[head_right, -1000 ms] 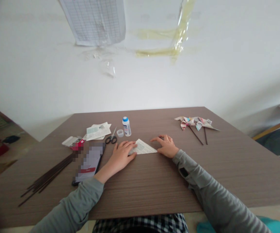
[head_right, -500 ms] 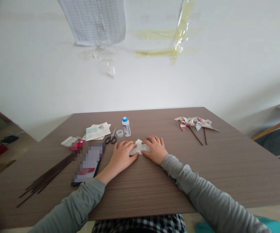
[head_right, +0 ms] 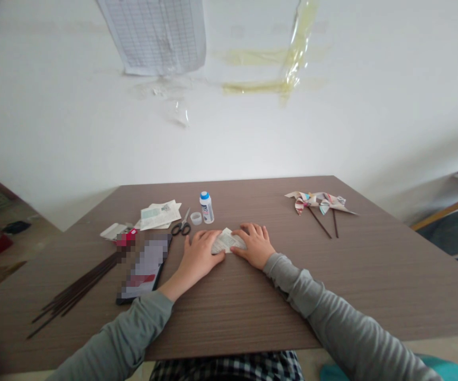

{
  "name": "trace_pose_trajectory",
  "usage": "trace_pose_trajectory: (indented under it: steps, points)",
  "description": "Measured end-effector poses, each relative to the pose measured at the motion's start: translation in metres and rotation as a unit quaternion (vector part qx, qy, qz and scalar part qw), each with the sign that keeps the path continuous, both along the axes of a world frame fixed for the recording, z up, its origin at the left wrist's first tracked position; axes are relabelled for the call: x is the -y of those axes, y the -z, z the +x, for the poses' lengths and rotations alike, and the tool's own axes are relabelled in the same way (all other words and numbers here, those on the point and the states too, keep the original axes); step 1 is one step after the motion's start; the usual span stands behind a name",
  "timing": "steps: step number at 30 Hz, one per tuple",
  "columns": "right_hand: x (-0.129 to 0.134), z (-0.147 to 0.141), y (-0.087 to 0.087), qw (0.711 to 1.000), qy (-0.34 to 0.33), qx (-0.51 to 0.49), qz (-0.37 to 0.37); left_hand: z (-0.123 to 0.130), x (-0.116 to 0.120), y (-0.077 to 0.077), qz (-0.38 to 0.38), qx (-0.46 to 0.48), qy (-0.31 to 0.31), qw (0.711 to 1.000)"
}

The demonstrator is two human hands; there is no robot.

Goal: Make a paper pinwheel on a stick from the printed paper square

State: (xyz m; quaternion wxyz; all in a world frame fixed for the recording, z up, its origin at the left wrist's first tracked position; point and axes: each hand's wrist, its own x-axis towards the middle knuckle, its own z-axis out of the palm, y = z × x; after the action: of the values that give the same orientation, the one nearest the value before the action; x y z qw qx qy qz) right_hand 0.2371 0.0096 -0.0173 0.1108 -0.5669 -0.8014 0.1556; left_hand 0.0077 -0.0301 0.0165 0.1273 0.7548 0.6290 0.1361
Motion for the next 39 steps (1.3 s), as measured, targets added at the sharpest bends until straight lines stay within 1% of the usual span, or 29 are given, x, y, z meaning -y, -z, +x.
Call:
trace_pose_trajectory:
  steps: [9, 17, 22, 29, 34, 39]
  points:
    - [-0.002, 0.005, -0.001, 1.000, -0.010, 0.001, -0.007, -0.013, -0.001, 0.007, 0.016, 0.002, 0.004, 1.000]
    - [-0.003, 0.007, 0.002, 1.000, -0.010, 0.000, -0.004, -0.028, -0.001, 0.008, -0.004, -0.033, 0.003, 0.999]
    - [-0.003, 0.008, 0.000, 1.000, -0.014, -0.002, -0.003, -0.038, 0.002, 0.011, 0.013, -0.046, -0.004, 0.999]
    - [-0.005, 0.009, 0.003, 1.000, -0.015, -0.008, 0.002, -0.057, 0.004, 0.018, 0.028, -0.054, -0.019, 0.998]
    - [-0.006, 0.012, 0.005, 1.000, -0.016, -0.013, 0.004, -0.063, 0.003, 0.016, 0.022, -0.058, -0.029, 0.998]
    - [-0.008, 0.015, 0.007, 1.000, -0.025, -0.018, 0.006, -0.058, 0.004, 0.012, 0.016, -0.064, -0.028, 0.997]
